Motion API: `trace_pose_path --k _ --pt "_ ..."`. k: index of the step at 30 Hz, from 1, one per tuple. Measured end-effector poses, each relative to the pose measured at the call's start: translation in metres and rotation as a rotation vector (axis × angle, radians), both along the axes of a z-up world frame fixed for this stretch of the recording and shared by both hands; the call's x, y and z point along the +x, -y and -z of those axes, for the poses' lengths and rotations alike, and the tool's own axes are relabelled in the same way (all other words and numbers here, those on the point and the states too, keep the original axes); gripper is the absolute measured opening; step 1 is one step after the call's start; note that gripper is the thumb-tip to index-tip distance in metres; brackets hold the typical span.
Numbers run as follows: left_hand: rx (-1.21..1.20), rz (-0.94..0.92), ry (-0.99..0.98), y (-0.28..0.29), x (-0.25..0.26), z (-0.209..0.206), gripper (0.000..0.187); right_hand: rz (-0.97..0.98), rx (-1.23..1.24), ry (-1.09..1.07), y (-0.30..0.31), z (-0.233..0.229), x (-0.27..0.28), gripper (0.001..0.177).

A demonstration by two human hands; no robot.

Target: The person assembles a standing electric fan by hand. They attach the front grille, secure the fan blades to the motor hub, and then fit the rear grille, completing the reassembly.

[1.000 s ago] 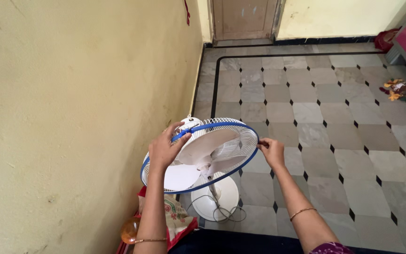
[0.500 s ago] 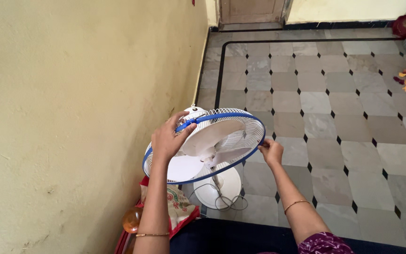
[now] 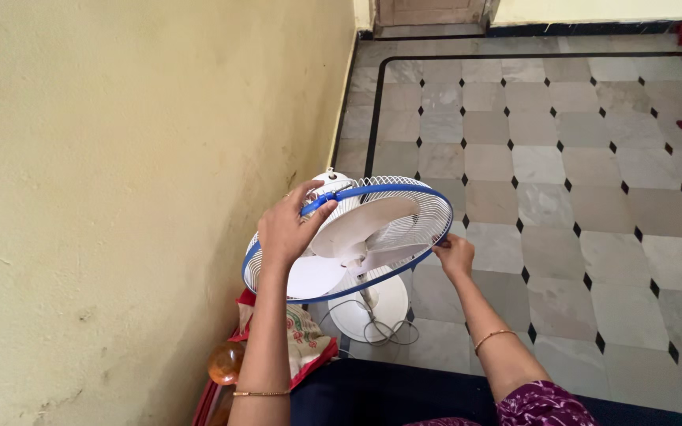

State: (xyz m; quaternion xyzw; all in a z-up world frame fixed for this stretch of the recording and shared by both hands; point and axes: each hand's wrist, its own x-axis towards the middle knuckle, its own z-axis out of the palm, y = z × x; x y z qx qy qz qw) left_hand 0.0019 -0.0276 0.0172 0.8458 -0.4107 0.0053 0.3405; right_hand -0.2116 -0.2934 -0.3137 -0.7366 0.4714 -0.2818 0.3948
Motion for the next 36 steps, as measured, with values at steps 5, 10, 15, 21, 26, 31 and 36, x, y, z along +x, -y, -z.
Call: trace_pose_path --k 5,10,15,21,26,31,36 --pt "0.014 -0.007 -0.005 0.0 0.002 -0.001 0.058 0.023 0.153 0.043 -0.013 0.02 0.008 0.027" --pt "0.003 -0.001 -0.008 0.001 0.004 -0.003 0.056 0.048 0.301 0.059 -0.037 0.039 0.024 0.023" --pt "0.016 -0.008 0.0 0.001 0.0 -0.005 0.056 0.039 0.23 -0.017 -0.057 0.053 0.036 0.031" --pt "-0.035 0.013 0.026 0.0 -0.001 -0.005 0.054 0.025 0.183 -0.089 -0.065 0.07 0.048 0.025" --pt "-0.039 -0.003 0.018 0.001 0.0 -0.007 0.053 0.005 -0.007 -0.146 -0.061 0.078 0.046 0.023" --pt "-0.059 0.018 0.049 -0.002 -0.001 -0.003 0.052 -0.057 0.114 0.031 -0.086 0.089 0.058 0.038" --pt "-0.047 0.012 0.043 -0.004 -0.001 -0.002 0.052 0.007 0.247 0.127 -0.088 0.088 0.06 0.044"
